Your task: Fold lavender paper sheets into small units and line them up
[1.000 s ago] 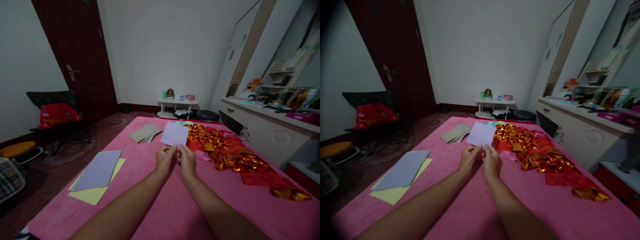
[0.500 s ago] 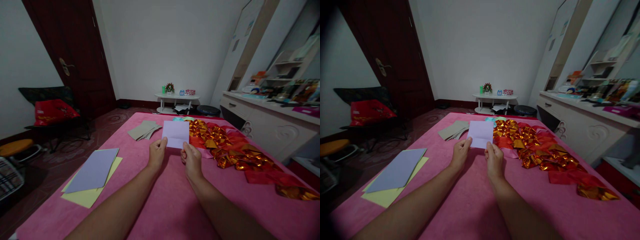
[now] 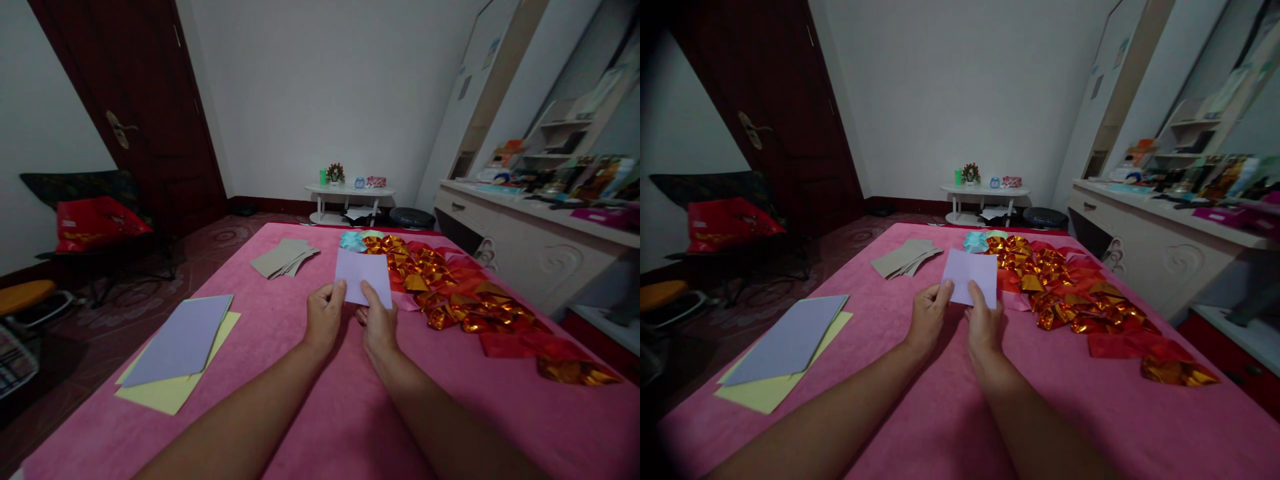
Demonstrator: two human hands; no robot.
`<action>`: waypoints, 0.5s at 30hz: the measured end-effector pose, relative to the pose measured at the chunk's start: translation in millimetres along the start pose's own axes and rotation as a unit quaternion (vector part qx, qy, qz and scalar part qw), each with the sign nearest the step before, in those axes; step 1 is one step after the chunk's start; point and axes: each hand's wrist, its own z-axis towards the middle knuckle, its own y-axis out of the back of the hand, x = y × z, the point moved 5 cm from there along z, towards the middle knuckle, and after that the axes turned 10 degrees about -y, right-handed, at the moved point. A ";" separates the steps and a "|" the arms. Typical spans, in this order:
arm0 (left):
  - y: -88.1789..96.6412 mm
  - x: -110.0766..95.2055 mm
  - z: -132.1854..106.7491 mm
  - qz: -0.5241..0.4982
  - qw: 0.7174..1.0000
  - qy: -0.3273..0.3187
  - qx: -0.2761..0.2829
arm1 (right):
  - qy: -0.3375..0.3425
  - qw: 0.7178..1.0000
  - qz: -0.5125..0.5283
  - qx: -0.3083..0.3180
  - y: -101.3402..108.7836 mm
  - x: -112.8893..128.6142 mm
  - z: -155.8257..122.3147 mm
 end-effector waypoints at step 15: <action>57.5 25.4 33.5 0.026 0.992 -0.025 -0.120 | -0.054 0.964 -0.169 0.197 -10.4 -3.9 -12.0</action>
